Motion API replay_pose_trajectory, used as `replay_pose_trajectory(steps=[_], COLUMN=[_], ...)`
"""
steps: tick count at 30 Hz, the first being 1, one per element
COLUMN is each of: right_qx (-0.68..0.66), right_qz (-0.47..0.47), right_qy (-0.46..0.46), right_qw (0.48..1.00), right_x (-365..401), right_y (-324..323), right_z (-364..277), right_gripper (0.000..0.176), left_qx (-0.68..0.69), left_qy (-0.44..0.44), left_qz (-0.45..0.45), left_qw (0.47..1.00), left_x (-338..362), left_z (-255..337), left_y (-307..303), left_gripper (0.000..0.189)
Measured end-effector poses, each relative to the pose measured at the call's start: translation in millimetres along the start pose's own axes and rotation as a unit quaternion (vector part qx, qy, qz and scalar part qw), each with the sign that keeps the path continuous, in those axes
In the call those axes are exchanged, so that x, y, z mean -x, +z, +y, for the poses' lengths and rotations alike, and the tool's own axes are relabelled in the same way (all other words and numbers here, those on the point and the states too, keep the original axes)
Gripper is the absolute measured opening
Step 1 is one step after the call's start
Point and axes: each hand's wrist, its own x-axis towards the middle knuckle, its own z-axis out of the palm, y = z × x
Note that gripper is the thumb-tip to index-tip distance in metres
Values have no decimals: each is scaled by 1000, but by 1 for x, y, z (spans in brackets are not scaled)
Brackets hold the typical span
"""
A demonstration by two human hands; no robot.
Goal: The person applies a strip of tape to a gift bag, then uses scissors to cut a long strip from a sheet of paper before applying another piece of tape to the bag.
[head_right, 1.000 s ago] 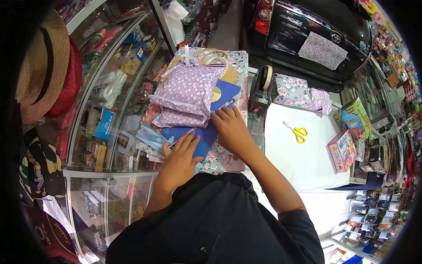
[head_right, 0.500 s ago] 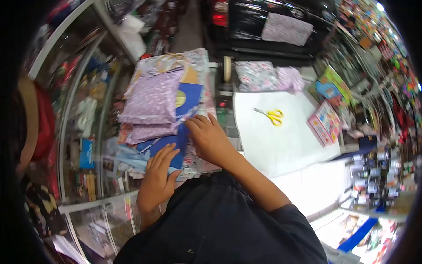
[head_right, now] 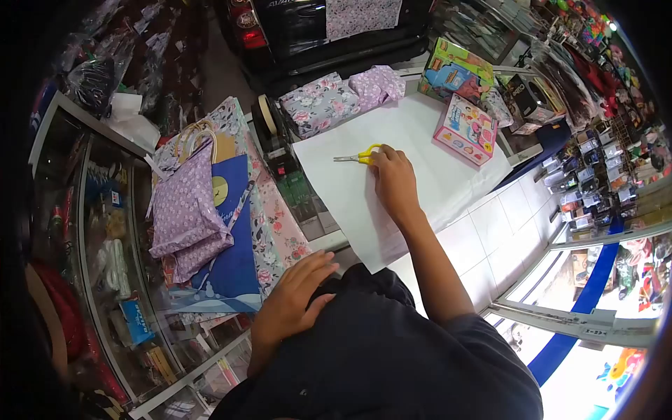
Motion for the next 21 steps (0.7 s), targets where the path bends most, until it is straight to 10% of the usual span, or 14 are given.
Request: replay_pose_trajectory(steps=[15, 21], right_qx=[-60, -152], right_qz=[-70, -147], right_qy=[-11, 11], right_qw=[996, 977], right_x=[-17, -14], right_y=[-27, -36], right_z=[20, 28], right_gripper=[26, 19], left_qx=[28, 101], left_qy=[-34, -254], left_qz=[34, 108], left_qw=[998, 956], left_x=[-75, -90], left_z=[25, 33], left_y=[41, 65], left_gripper=[45, 32])
